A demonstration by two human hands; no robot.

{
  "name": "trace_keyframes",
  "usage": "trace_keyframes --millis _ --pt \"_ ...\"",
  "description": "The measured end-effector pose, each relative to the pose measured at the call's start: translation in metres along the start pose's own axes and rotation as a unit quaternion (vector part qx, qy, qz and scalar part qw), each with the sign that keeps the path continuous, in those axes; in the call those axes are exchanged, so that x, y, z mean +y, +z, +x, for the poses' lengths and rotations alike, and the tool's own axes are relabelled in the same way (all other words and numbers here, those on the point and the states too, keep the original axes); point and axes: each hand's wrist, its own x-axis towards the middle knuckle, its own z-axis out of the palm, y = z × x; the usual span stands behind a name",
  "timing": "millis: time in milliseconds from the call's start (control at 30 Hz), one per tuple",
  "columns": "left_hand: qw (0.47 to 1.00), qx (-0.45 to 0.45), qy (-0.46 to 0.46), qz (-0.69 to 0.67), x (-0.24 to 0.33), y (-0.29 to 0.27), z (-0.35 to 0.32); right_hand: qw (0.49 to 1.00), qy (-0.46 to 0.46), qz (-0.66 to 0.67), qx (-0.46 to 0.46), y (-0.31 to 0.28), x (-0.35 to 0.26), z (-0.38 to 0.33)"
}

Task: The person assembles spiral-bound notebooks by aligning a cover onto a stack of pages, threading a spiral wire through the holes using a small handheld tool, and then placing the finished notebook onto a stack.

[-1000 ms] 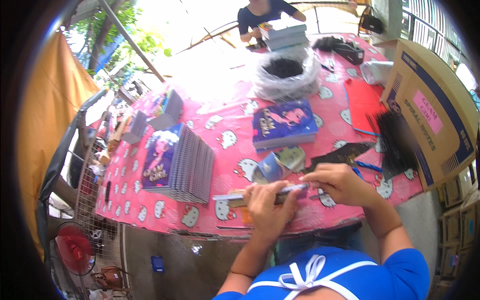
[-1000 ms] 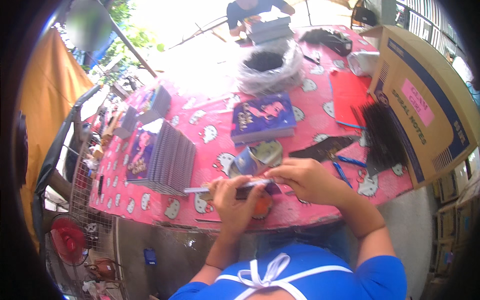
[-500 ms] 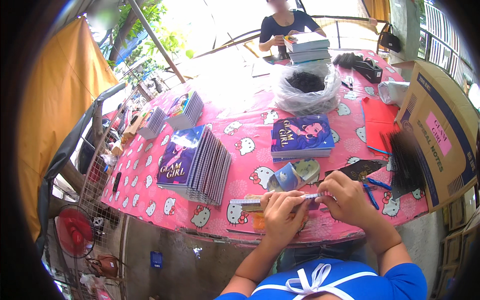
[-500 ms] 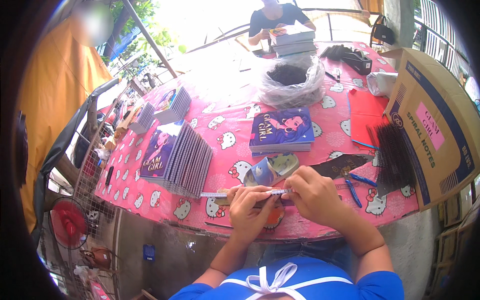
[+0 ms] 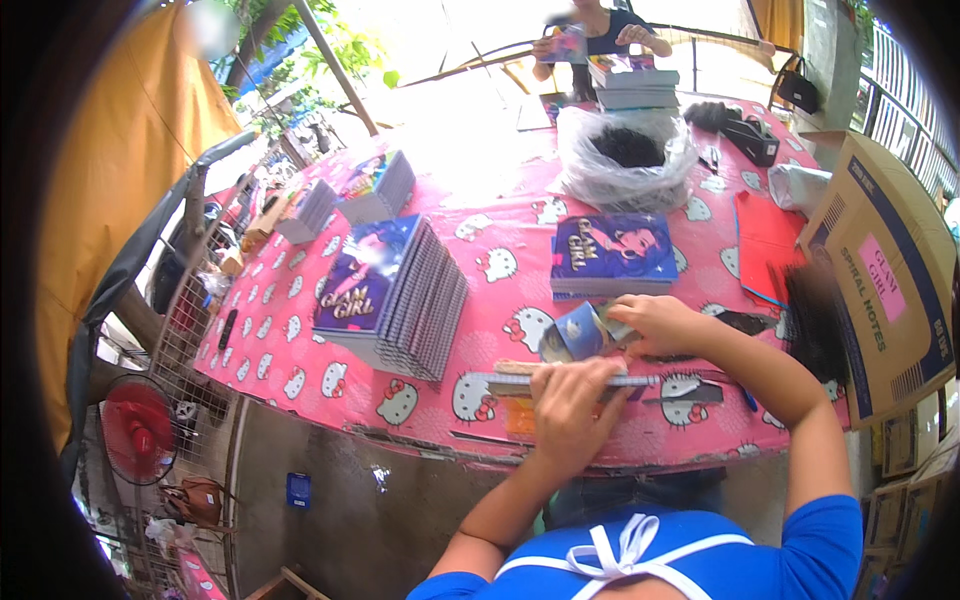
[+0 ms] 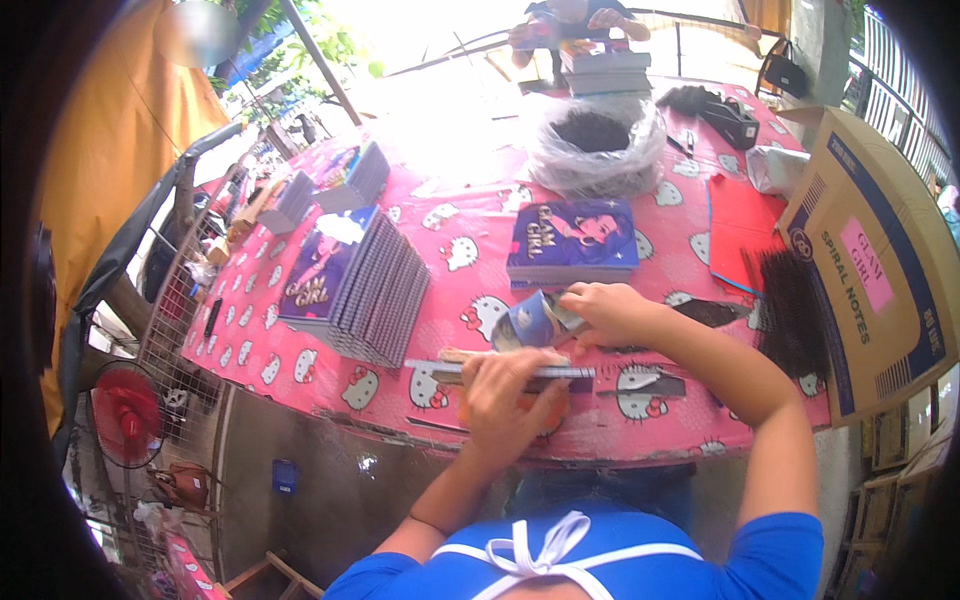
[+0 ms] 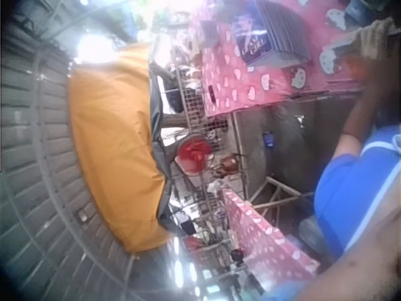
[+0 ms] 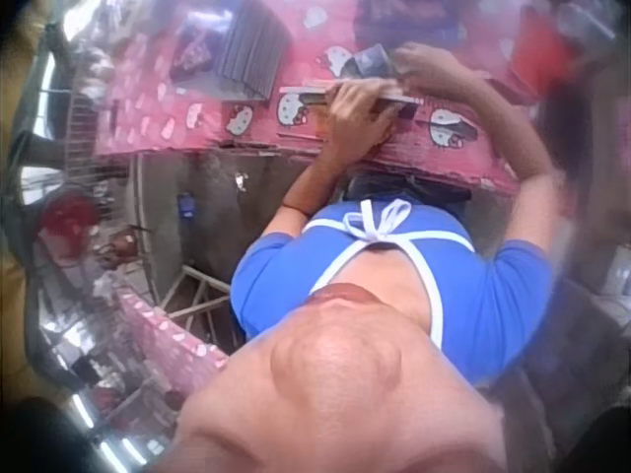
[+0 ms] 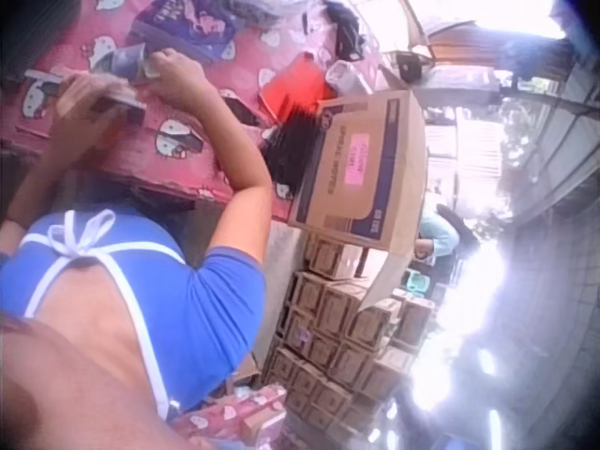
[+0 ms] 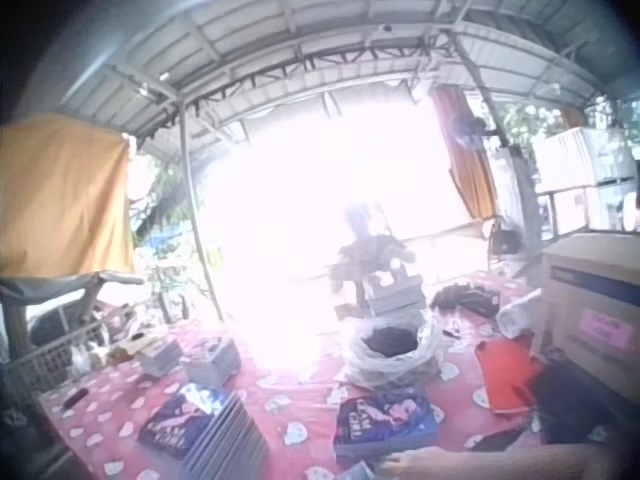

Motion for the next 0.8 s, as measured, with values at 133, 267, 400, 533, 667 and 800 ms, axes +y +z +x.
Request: trace_keyframes --millis 133,267,400,533,667,800 --pt "1.000 0.003 -0.024 -0.001 -0.006 0.002 0.001 0.998 0.025 -0.046 0.022 0.038 0.017 -0.001" --pt "0.999 0.023 -0.037 -0.011 -0.006 0.002 -0.004 0.947 0.137 0.239 0.167 0.002 0.007 -0.015" --pt "0.997 0.014 -0.072 -0.016 -0.008 0.006 -0.008 0.873 0.095 0.474 0.062 -0.025 0.001 -0.049" --pt "0.994 -0.014 -0.104 -0.034 -0.005 -0.003 -0.006 0.879 0.191 0.426 0.099 -0.031 0.000 -0.050" --pt "0.977 -0.034 -0.103 0.185 -0.005 -0.025 0.002 0.956 0.041 0.290 0.036 -0.036 -0.007 -0.031" --pt "0.988 -0.014 -0.128 0.082 -0.027 -0.034 -0.006 0.806 0.042 0.585 0.074 -0.030 -0.014 -0.030"
